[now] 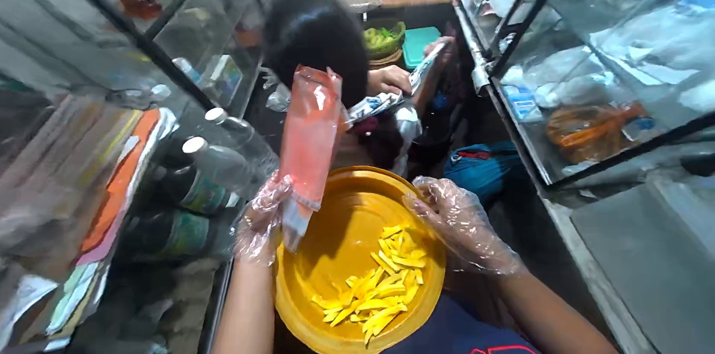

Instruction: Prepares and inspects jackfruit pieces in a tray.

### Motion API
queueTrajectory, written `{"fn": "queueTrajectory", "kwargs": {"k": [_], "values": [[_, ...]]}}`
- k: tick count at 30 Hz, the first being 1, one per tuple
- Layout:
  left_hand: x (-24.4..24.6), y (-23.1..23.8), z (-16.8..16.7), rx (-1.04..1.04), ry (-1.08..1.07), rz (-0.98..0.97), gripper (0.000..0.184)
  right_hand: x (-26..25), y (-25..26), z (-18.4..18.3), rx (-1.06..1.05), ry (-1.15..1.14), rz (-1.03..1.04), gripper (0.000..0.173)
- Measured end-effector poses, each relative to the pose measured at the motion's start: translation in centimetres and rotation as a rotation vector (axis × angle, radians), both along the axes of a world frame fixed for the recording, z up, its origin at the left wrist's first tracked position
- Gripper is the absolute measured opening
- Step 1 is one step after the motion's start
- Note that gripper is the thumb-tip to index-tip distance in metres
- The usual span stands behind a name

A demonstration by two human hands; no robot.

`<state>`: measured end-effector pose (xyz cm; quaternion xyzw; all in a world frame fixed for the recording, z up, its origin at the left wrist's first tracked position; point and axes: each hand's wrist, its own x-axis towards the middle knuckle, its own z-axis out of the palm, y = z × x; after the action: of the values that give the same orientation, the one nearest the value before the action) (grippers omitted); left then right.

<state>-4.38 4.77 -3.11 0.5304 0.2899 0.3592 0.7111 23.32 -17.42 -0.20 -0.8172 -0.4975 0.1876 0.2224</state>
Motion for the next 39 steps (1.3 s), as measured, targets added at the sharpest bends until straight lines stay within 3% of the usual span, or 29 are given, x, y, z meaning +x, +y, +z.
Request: {"fn": "queueTrajectory", "kwargs": {"k": [2,6,12,16,20,24,29,34,39], "values": [[0.5,-0.8,0.6,0.033,0.019,0.036,0.028,1.3,-1.1,-2.1,-0.083,0.141,-0.118,0.064],[3.7,-2.0,2.5,0.047,0.065,-0.034,0.025,1.3,-4.7,-5.2,-0.034,0.682,-0.180,0.053],[8.9,-3.2,1.9,0.022,-0.019,-0.336,0.029,1.4,-11.7,-6.6,0.194,1.131,-0.351,0.049],[13.0,-6.1,2.8,0.020,0.000,-0.490,0.029,0.4,-16.9,-7.9,0.327,1.143,-0.543,0.052],[17.8,-10.1,3.6,0.180,0.229,-0.515,0.033,-1.1,-22.9,-9.0,0.425,1.062,-0.717,0.050],[20.8,-16.3,6.6,0.307,0.352,-0.600,0.029,-3.7,-29.5,-10.0,0.515,1.084,-0.933,0.053],[24.5,-24.2,9.7,0.211,0.226,-0.794,0.008,-7.3,-35.9,-9.7,0.483,0.961,-1.158,0.050],[28.6,-31.9,11.4,0.158,0.166,-0.786,0.016,-9.7,-40.2,-8.5,0.493,0.898,-1.258,0.048],[30.9,-34.3,11.4,0.092,0.015,-0.823,0.021,-10.8,-42.2,-7.3,0.460,0.810,-1.338,0.050]]}}
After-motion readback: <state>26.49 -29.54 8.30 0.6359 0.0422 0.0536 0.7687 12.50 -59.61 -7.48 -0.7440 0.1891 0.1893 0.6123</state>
